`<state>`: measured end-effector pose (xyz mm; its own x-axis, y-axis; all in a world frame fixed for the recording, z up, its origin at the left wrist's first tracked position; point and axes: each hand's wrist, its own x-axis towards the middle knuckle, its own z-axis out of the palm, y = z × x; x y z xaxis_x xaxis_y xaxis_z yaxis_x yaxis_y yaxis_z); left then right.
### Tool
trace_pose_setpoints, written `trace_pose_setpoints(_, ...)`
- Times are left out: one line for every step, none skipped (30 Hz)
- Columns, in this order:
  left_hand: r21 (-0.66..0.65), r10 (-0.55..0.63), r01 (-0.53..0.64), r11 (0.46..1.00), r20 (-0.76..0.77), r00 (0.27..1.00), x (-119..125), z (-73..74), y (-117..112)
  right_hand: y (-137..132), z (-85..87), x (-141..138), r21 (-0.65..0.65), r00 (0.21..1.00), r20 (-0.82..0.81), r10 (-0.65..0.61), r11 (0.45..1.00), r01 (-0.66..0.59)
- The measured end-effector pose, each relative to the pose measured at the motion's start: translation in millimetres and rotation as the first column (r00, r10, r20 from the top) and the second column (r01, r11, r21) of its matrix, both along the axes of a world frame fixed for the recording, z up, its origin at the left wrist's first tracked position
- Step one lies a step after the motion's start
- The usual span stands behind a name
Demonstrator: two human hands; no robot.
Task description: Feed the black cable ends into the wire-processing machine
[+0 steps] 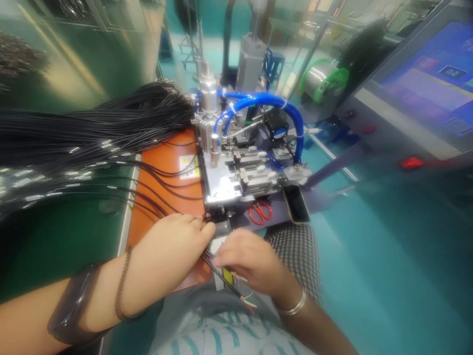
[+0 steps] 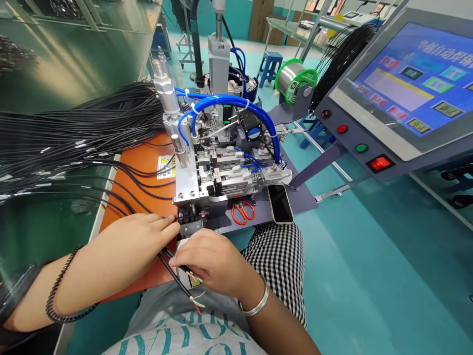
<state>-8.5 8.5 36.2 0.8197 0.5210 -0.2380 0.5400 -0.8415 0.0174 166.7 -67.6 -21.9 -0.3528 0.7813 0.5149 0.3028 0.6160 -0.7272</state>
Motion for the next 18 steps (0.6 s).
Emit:
trace_pose_setpoints(0.017,0.002,-0.003,1.0,0.009,1.0,-1,-0.5,1,1,-1.5,-1,0.0,0.999,-0.012,-0.035,0.999,0.035)
trace_pose_setpoints(0.026,0.004,-0.005,1.0,0.018,1.0,-2,-0.6,3,1,-3.4,-2,-0.006,0.997,-0.027,-0.072,0.997,0.072)
trace_pose_setpoints(0.027,0.008,-0.009,1.0,0.031,0.999,-3,-0.4,4,2,-5.5,-2,-0.014,0.993,-0.046,-0.112,0.994,0.111)
trace_pose_setpoints(0.018,0.007,-0.008,1.0,0.054,0.998,-4,0.0,5,3,-7.7,-2,-0.023,0.986,-0.067,-0.152,0.988,0.151)
trace_pose_setpoints(0.004,-0.002,0.002,1.0,0.092,0.996,-5,0.2,6,4,-10.1,-2,-0.032,0.978,-0.087,-0.19,0.982,0.188)
trace_pose_setpoints(-0.005,-0.02,0.021,1.0,0.14,0.99,-6,0.0,6,5,-12.2,-2,-0.042,0.968,-0.105,-0.23,0.973,0.226)
trace_pose_setpoints(-0.006,-0.046,0.048,0.999,0.191,0.98,-6,-0.7,7,6,-14.1,-3,-0.055,0.956,-0.122,-0.268,0.963,0.263)
trace_pose_setpoints(0.002,-0.077,0.078,0.997,0.239,0.968,-7,-2.3,6,7,-15.7,-3,-0.071,0.943,-0.139,-0.302,0.953,0.295)
trace_pose_setpoints(0.019,-0.114,0.114,0.993,0.278,0.954,-7,-4.6,6,8,-16.8,-4,-0.092,0.93,-0.153,-0.333,0.942,0.322)
trace_pose_setpoints(0.042,-0.157,0.151,0.988,0.308,0.938,-7,-7.5,5,10,-17.5,-4,-0.118,0.918,-0.163,-0.36,0.931,0.345)
trace_pose_setpoints(0.073,-0.193,0.179,0.981,0.328,0.925,-7,-10.9,5,11,-17.8,-5,-0.147,0.907,-0.168,-0.387,0.919,0.365)
trace_pose_setpoints(0.107,-0.222,0.197,0.975,0.34,0.914,-5,-14.4,4,13,-17.7,-6,-0.177,0.896,-0.164,-0.412,0.906,0.384)
trace_pose_setpoints(0.143,-0.24,0.203,0.969,0.344,0.908,-4,-17.7,3,14,-17.3,-7,-0.208,0.885,-0.152,-0.439,0.89,0.406)
trace_pose_setpoints(0.176,-0.247,0.197,0.964,0.339,0.908,-2,-20.6,3,15,-16.8,-8,-0.236,0.872,-0.136,-0.47,0.871,0.432)
trace_pose_setpoints(0.202,-0.244,0.184,0.962,0.333,0.911,0,-22.9,2,16,-16.1,-9,-0.262,0.858,-0.12,-0.499,0.85,0.457)
trace_pose_setpoints(0.221,-0.239,0.172,0.96,0.326,0.915,2,-24.6,3,16,-15.5,-9,-0.28,0.847,-0.109,-0.52,0.834,0.475)
trace_pose_setpoints(0.236,-0.239,0.167,0.957,0.326,0.915,3,-25.7,3,17,-14.9,-10,-0.296,0.841,-0.103,-0.532,0.823,0.485)
trace_pose_setpoints(0.249,-0.25,0.171,0.953,0.33,0.91,4,-26.5,4,17,-14.6,-10,-0.313,0.838,-0.102,-0.536,0.817,0.485)
